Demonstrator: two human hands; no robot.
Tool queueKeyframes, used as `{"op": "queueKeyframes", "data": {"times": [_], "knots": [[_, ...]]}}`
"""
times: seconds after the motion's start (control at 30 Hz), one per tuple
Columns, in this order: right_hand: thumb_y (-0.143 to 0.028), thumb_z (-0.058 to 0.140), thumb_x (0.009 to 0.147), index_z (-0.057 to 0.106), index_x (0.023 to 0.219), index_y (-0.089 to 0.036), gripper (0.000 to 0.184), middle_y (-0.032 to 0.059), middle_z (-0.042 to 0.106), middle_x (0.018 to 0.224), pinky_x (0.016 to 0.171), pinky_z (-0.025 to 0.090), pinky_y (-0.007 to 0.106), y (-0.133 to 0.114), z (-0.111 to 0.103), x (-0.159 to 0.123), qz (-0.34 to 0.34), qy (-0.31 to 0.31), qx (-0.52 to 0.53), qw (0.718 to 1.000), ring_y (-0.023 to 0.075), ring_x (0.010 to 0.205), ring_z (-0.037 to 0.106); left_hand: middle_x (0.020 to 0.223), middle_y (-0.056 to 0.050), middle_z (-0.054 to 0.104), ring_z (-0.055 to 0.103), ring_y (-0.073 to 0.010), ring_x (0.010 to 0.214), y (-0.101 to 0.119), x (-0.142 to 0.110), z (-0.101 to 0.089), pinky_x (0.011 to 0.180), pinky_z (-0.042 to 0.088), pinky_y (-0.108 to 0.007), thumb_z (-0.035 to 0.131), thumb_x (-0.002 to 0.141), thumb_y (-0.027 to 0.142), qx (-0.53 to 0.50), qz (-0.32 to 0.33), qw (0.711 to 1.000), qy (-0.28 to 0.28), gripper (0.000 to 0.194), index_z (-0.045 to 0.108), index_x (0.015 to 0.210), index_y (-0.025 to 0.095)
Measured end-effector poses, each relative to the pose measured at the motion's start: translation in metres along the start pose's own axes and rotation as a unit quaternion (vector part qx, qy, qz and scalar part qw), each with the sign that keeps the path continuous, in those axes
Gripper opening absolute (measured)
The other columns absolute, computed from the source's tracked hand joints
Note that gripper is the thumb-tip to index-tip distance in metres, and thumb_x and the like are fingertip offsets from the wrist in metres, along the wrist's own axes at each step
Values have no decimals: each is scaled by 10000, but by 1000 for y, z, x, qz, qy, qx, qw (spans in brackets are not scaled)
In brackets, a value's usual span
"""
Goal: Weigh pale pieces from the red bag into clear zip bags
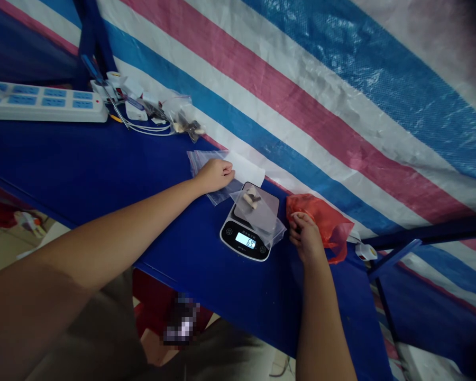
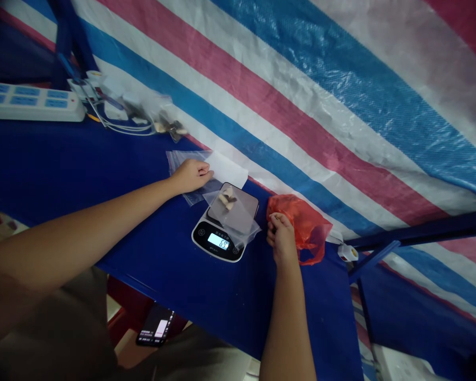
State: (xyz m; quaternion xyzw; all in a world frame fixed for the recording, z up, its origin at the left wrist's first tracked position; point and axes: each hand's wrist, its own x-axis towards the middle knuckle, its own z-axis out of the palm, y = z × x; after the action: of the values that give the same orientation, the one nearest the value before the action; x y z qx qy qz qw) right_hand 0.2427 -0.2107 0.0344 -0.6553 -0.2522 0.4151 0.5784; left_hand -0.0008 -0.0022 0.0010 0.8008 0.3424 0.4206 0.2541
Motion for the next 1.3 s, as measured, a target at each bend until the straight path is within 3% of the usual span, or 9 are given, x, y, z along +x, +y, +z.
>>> {"op": "queueKeyframes", "data": {"times": [0.2,0.4,0.67,0.8,1.0,1.2,1.3], "knots": [[-368,762,644,609,820,-216,279,-96,453,539,316,133,130,1,1,0,-14,13,-2,1000,24,343,252,481,64,213,232,-100,508,2,-1,-1,555,178,-308,599,775,221,7,-6,1000,-5,440,233,531,215],[-399,737,682,694,1021,-216,387,-80,502,550,328,144,137,3,1,1,-18,47,-26,998,32,338,282,478,66,209,229,-98,506,2,-1,0,551,179,-306,600,771,218,3,-12,1000,-7,442,229,532,214],[-371,736,696,697,1015,-209,359,-81,499,554,346,140,141,6,0,4,-18,54,-25,998,29,335,291,475,66,211,228,-95,504,2,-1,0,550,175,-312,604,772,222,0,-11,1000,-9,446,226,535,213],[-328,693,716,662,1101,-235,397,-98,488,557,346,154,146,6,1,4,-29,69,-32,997,36,329,292,479,66,208,232,-95,506,2,-1,0,552,178,-311,598,771,225,0,-4,1000,-9,441,226,535,216],[-280,652,655,595,1079,-258,428,-112,491,532,346,149,148,4,5,4,-24,74,-23,997,49,322,292,483,66,202,223,-97,510,5,-1,-1,551,178,-311,596,776,223,4,-10,1000,-16,441,227,536,214],[-285,677,624,626,1061,-209,446,-10,685,679,354,179,183,6,5,5,-37,90,-28,995,65,335,383,477,67,206,225,-96,509,5,-1,-1,556,178,-311,597,767,217,1,-14,1000,-15,442,221,533,216],[-266,660,622,616,1097,-202,481,-12,692,692,354,198,187,8,5,6,-49,87,-28,995,66,338,389,478,67,201,223,-96,507,4,0,0,559,172,-310,599,767,217,2,-13,1000,-16,445,222,530,216]]}}
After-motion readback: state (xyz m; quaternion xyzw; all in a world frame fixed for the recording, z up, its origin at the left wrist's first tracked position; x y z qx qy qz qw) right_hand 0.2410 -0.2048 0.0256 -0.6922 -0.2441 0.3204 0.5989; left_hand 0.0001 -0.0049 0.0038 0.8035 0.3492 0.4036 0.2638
